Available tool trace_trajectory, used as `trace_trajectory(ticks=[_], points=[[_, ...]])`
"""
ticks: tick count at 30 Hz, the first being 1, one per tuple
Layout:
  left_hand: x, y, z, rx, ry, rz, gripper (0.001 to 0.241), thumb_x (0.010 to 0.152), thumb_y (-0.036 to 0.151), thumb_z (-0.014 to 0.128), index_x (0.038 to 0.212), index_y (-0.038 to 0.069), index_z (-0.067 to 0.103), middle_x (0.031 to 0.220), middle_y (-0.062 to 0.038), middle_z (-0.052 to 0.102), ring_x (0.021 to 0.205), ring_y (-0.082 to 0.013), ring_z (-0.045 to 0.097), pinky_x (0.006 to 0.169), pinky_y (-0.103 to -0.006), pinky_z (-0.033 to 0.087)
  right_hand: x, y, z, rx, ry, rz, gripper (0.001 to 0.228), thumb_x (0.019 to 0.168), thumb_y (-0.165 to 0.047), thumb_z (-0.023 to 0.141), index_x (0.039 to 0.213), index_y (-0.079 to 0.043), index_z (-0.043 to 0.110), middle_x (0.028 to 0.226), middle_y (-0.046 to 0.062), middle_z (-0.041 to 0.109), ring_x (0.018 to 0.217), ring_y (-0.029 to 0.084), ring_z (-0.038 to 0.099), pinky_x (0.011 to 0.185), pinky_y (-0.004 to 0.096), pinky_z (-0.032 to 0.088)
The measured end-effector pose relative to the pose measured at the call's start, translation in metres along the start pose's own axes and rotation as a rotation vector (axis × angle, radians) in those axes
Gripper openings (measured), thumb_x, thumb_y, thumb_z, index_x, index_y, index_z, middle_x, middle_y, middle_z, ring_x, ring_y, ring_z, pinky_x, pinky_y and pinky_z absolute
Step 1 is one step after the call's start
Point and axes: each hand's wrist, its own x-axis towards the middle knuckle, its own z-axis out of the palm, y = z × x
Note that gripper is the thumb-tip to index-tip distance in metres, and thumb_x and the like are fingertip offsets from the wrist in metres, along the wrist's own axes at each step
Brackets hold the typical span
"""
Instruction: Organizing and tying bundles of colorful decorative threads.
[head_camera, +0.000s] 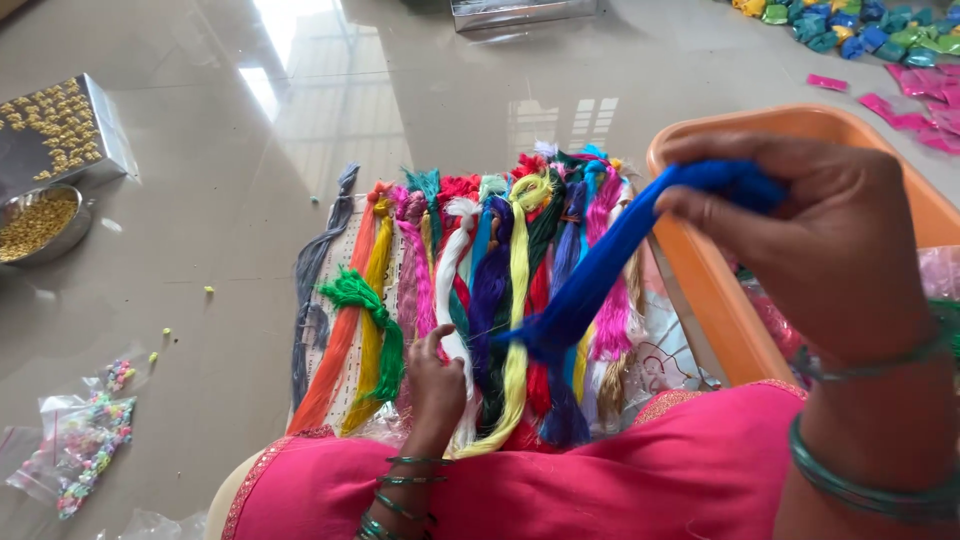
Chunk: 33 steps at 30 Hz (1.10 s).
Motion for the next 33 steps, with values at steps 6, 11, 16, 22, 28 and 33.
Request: trace_trajectory(ticks=[6,11,16,22,28,33], points=[[0.000,0.007,-0.016,-0.066,0.124,-0.013,0.051,0.074,0.000,0.071,0.123,0.014,0.070,0.121,-0.015,0.059,0.111,-0.0296,0.060,0.098,-0.0403,0.048,-0.001,0.006,0.005,0.049,0.102,0.010,0.026,0.091,0.000,0.074,0.117,0.001,0.073,0.110,0.006,0.075,0.097,0.010,0.072,0.091,0.024,0.061],[0.003,0.008,-0.016,-0.208,0.159,0.066,0.039,0.082,0.000,0.068,0.119,0.009,0.073,0.111,-0.014,0.064,0.097,-0.0224,0.064,0.083,-0.0348,0.054,0.002,0.014,0.009,0.030,0.063,0.052,0.028,0.089,0.001,0.074,0.117,0.000,0.074,0.107,0.007,0.076,0.097,0.011,0.073,0.092,0.024,0.061],[0.000,0.022,-0.029,-0.412,0.100,-0.028,0.035,0.089,-0.001,0.057,0.120,0.009,0.071,0.108,-0.011,0.062,0.070,-0.0138,0.062,0.057,-0.0297,0.052,0.005,0.011,0.018,-0.068,0.077,0.007,0.027,0.087,0.001,0.075,0.115,0.001,0.074,0.097,0.003,0.070,0.090,0.008,0.067,0.083,0.021,0.056],[-0.029,0.078,-0.064,-0.340,0.234,0.220,0.035,0.102,0.029,0.062,0.127,0.006,0.068,0.111,-0.018,0.064,0.095,-0.0264,0.057,0.082,-0.0396,0.045,0.012,0.035,0.024,-0.115,-0.026,-0.061,0.028,0.089,-0.003,0.079,0.116,0.001,0.076,0.088,0.005,0.071,0.080,0.010,0.066,0.072,0.023,0.053],[-0.074,0.191,-0.097,-0.157,0.254,0.778,0.085,0.077,0.039,0.082,0.145,0.000,0.048,0.137,-0.022,0.057,0.128,-0.0405,0.054,0.105,-0.0492,0.043,0.007,0.035,0.066,-0.016,-0.138,0.078,0.025,0.088,-0.009,0.077,0.113,-0.003,0.077,0.090,0.002,0.078,0.084,0.005,0.071,0.073,0.021,0.058],[-0.049,0.182,-0.071,-0.216,0.132,0.626,0.064,0.083,0.012,0.069,0.146,0.008,0.055,0.120,-0.020,0.073,0.111,-0.0389,0.066,0.097,-0.0487,0.051,0.003,0.026,0.084,-0.104,-0.239,-0.059,0.027,0.084,-0.011,0.081,0.110,-0.004,0.078,0.087,0.001,0.080,0.081,0.004,0.071,0.072,0.020,0.058]])
